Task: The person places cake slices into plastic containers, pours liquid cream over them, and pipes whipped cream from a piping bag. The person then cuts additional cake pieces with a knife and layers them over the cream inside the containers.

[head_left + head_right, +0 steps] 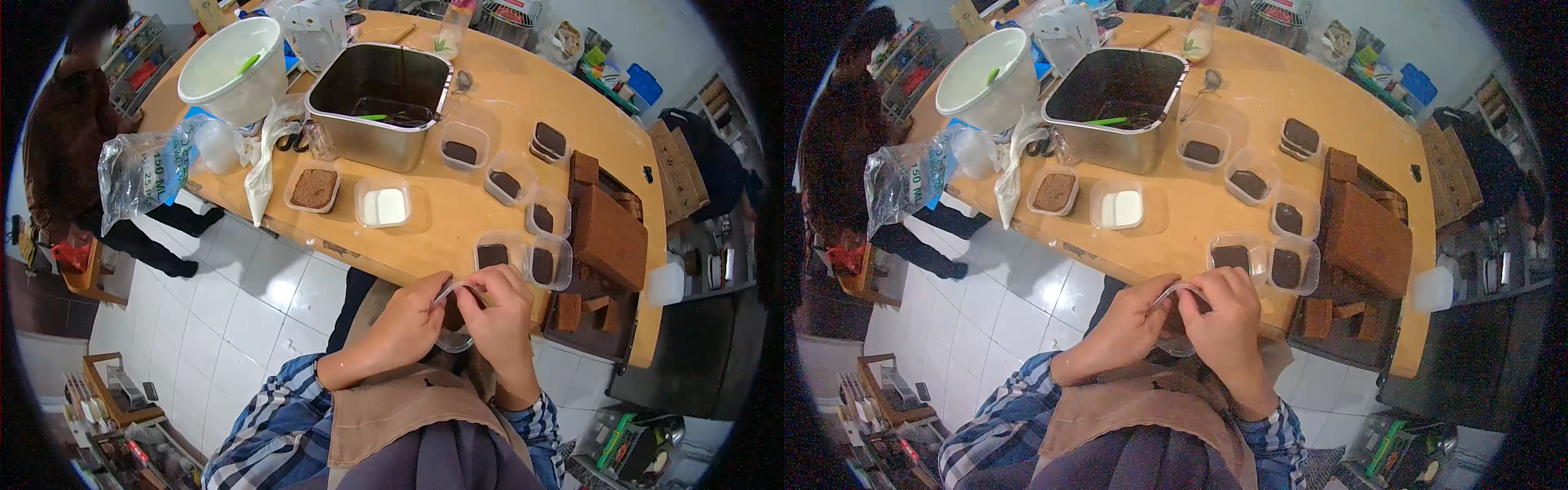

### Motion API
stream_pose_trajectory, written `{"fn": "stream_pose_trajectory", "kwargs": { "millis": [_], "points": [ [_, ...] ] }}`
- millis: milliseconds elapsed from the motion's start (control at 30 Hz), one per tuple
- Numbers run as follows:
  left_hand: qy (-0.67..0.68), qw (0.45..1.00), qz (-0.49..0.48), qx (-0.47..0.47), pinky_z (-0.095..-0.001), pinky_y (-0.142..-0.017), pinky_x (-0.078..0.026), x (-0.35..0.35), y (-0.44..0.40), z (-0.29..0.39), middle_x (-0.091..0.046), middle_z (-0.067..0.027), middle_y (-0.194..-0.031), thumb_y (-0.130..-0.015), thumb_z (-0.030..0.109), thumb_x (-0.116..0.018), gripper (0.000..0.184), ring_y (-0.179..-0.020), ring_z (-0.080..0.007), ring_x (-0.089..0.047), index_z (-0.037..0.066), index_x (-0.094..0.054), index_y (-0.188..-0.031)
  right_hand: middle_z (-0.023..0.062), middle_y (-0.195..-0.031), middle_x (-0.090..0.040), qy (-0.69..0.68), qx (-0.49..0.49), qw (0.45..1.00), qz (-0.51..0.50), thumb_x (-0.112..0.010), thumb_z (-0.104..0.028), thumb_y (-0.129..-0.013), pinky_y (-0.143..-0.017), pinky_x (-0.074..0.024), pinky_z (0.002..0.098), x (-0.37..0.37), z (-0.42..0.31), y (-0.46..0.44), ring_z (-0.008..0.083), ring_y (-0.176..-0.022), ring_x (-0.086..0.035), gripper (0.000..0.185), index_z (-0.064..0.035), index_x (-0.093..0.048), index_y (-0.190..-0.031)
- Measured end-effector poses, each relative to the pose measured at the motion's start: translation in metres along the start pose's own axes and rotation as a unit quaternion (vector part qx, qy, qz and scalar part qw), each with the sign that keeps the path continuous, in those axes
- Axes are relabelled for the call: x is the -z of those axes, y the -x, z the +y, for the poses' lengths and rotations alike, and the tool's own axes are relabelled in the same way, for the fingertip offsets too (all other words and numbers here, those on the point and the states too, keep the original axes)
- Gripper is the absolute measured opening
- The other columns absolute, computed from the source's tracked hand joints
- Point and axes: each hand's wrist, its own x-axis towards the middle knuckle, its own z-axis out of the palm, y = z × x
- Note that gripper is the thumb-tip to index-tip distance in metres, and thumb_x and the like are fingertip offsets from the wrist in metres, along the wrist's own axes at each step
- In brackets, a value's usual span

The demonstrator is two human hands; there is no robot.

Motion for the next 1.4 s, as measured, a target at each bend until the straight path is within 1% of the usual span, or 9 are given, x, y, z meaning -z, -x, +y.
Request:
{"fn": "stream_pose_trajectory", "kwargs": {
  "millis": [167,367,500,800,900,1000,1200,1300,1400],
  "points": [
    [-0.059,0.998,0.013,-0.025,-0.0350,-0.074,-0.050,0.003,0.000,0.003,-0.061,-0.0238,-0.098,-0.090,0.004,-0.046,0.031,-0.085,-0.0283,-0.063,-0.006,-0.048,-0.119,0.0111,-0.073,-0.058,0.044,0.025,0.999,0.004,-0.072,-0.003,-0.065,-0.061,-0.0446,0.0368,-0.002,-0.002,-0.001,0.0286,-0.069,-0.055,0.015,-0.0010,-0.060,-0.074],
    [-0.002,1.000,-0.013,0.013,-0.0345,-0.074,-0.050,0.005,0.000,0.002,-0.061,-0.0238,-0.098,-0.091,0.005,-0.046,0.031,-0.085,-0.0289,-0.063,-0.005,-0.048,-0.120,0.0123,-0.074,-0.059,-0.116,-0.098,0.986,-0.073,-0.072,-0.004,-0.068,-0.060,-0.0458,0.0349,0.012,0.003,-0.003,0.0275,-0.067,-0.057,0.014,0.0007,-0.062,-0.078],
    [-0.044,0.999,-0.021,-0.009,-0.0326,-0.070,-0.053,0.009,-0.001,0.009,-0.061,-0.0218,-0.098,-0.091,0.003,-0.045,0.031,-0.084,-0.0239,-0.063,-0.006,-0.047,-0.120,0.0123,-0.073,-0.059,-0.072,-0.067,0.994,-0.054,-0.071,-0.004,-0.069,-0.059,-0.0457,0.0349,0.009,0.002,-0.002,0.0276,-0.067,-0.057,0.013,0.0007,-0.063,-0.078],
    [-0.048,0.999,-0.008,-0.005,-0.0335,-0.069,-0.053,0.008,0.001,0.006,-0.061,-0.0229,-0.097,-0.090,0.002,-0.046,0.030,-0.084,-0.0269,-0.063,-0.007,-0.048,-0.119,0.0112,-0.070,-0.057,-0.021,-0.058,0.997,-0.041,-0.069,-0.005,-0.067,-0.060,-0.0441,0.0387,0.001,0.000,-0.003,0.0300,-0.068,-0.054,0.012,-0.0020,-0.059,-0.073],
    [-0.074,0.993,0.018,-0.086,-0.0337,-0.069,-0.053,0.005,0.001,-0.003,-0.061,-0.0232,-0.097,-0.090,0.002,-0.046,0.030,-0.084,-0.0274,-0.064,-0.007,-0.047,-0.119,0.0113,-0.071,-0.057,0.004,-0.038,0.999,-0.029,-0.069,-0.005,-0.066,-0.060,-0.0443,0.0391,0.000,-0.001,-0.002,0.0303,-0.069,-0.055,0.012,-0.0021,-0.060,-0.073],
    [-0.008,1.000,-0.011,0.003,-0.0344,-0.070,-0.052,0.005,0.000,0.002,-0.060,-0.0248,-0.099,-0.090,0.003,-0.046,0.031,-0.085,-0.0298,-0.064,-0.006,-0.047,-0.119,0.0114,-0.071,-0.057,0.017,-0.041,0.998,-0.035,-0.069,-0.006,-0.066,-0.060,-0.0446,0.0385,0.001,-0.002,-0.004,0.0300,-0.069,-0.055,0.012,-0.0017,-0.060,-0.073],
    [-0.050,0.999,-0.007,-0.009,-0.0317,-0.070,-0.054,0.009,0.000,0.005,-0.061,-0.0200,-0.102,-0.092,0.004,-0.045,0.030,-0.087,-0.0225,-0.063,-0.006,-0.047,-0.120,0.0128,-0.075,-0.060,-0.082,-0.106,0.987,-0.087,-0.069,-0.007,-0.071,-0.061,-0.0461,0.0350,0.016,0.000,-0.006,0.0285,-0.068,-0.059,0.012,0.0009,-0.063,-0.079],
    [0.033,0.999,0.018,0.021,-0.0395,-0.080,-0.046,0.006,-0.001,-0.001,-0.058,-0.0282,-0.102,-0.085,0.003,-0.047,0.032,-0.095,-0.0426,-0.057,-0.005,-0.049,-0.116,0.0136,-0.077,-0.062,-0.069,-0.101,0.989,-0.084,-0.069,-0.005,-0.072,-0.063,-0.0468,0.0355,0.024,-0.001,-0.003,0.0277,-0.068,-0.059,0.014,0.0012,-0.064,-0.084],
    [0.059,0.998,0.010,0.032,-0.0365,-0.081,-0.047,0.003,-0.002,-0.003,-0.060,-0.0265,-0.098,-0.085,0.004,-0.049,0.032,-0.092,-0.0369,-0.060,-0.006,-0.049,-0.115,0.0133,-0.076,-0.062,0.002,-0.041,0.997,-0.059,-0.068,-0.004,-0.073,-0.064,-0.0470,0.0366,0.025,-0.005,0.000,0.0269,-0.068,-0.059,0.015,0.0015,-0.064,-0.086]
  ]
}}
